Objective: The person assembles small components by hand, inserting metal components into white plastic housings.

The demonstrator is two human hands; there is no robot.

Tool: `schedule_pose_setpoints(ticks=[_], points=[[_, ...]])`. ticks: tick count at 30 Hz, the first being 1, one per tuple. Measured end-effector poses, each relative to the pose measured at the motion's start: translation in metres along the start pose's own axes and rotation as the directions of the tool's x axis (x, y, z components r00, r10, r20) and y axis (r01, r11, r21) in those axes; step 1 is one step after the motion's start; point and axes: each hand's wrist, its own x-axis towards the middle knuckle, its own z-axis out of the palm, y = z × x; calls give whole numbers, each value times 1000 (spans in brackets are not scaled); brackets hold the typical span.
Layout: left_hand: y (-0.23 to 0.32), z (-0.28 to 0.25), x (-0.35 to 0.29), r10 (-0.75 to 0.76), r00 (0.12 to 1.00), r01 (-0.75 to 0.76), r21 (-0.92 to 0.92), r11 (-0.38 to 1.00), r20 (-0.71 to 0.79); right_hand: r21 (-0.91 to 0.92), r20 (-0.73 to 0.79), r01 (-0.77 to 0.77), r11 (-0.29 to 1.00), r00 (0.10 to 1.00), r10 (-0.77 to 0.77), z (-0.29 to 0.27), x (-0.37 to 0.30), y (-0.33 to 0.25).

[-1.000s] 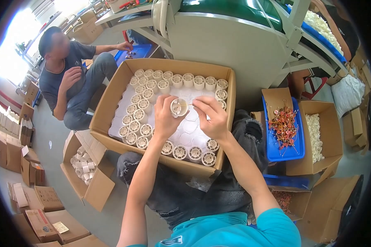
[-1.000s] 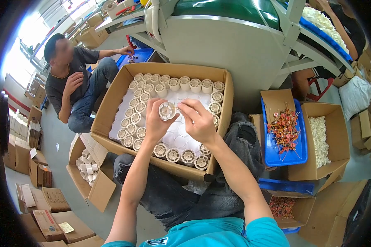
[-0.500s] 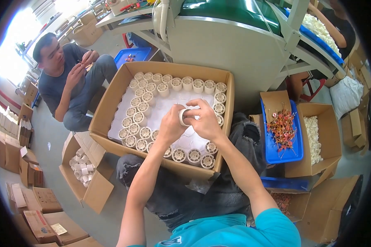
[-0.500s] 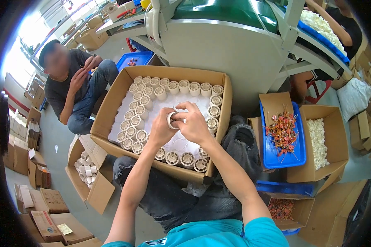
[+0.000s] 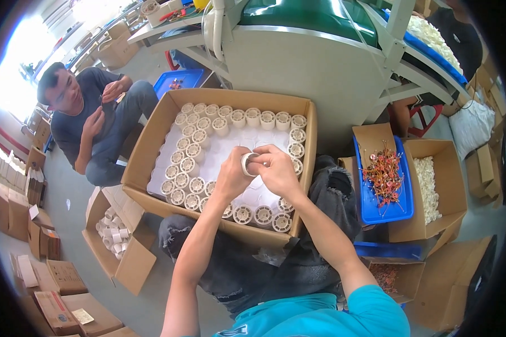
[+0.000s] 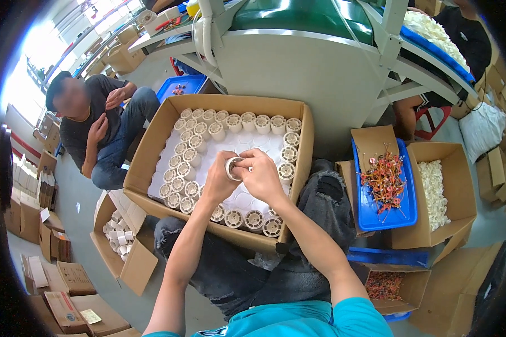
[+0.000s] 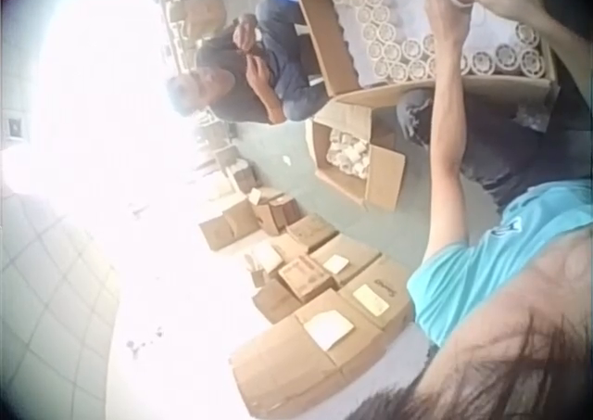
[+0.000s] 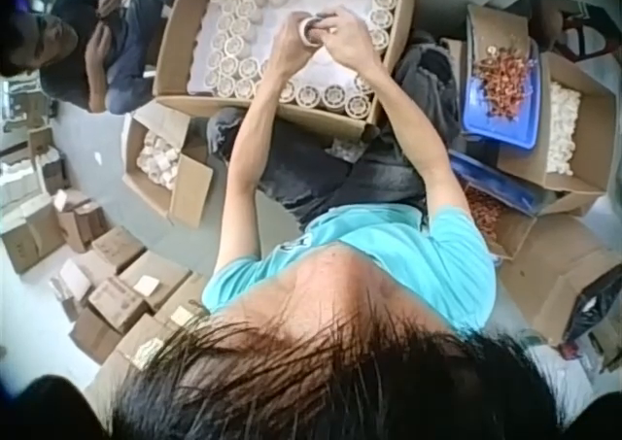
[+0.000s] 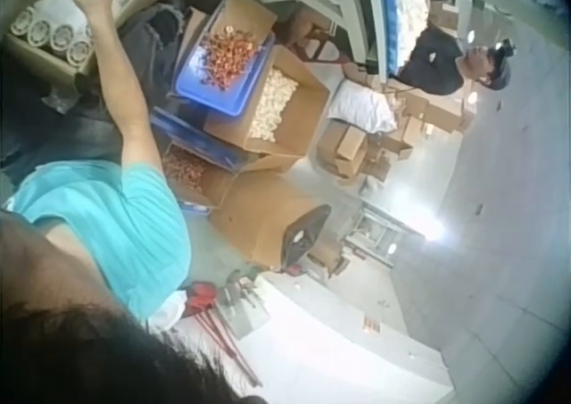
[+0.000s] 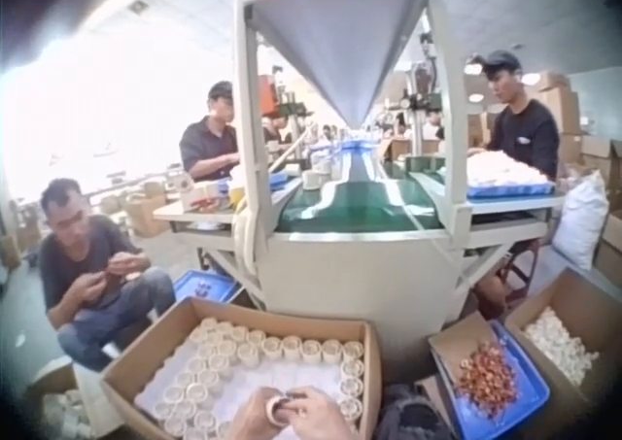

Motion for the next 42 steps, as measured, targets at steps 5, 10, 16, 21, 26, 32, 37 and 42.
schedule_pose_setpoints(ticks=[5,10,16,21,26,32,37,42], points=[[-2,0,-2,-9,1000,9,-16,1000,-19,113,-12,-58,992,998,60,6,1,-1],[-6,3,-5,-8,998,6,-35,999,-69,135,-75,82,987,995,-72,17,2,9],[-3,-1,-8,27,995,-27,1,1000,-96,115,-36,109,987,994,-105,18,1,6],[1,4,-6,38,997,-39,-9,999,-65,65,-68,155,986,986,-151,13,-2,9],[-1,5,-5,15,999,-15,-8,1000,-42,45,-34,143,989,989,-141,11,1,12],[-1,4,15,-94,994,96,-34,995,50,-8,-58,131,991,990,-131,4,8,23],[4,-28,108,205,979,-191,306,933,-11,276,-349,82,958,937,20,-28,22,14],[48,-16,275,335,928,-284,275,919,-163,286,-342,5,958,935,97,-38,15,25]])
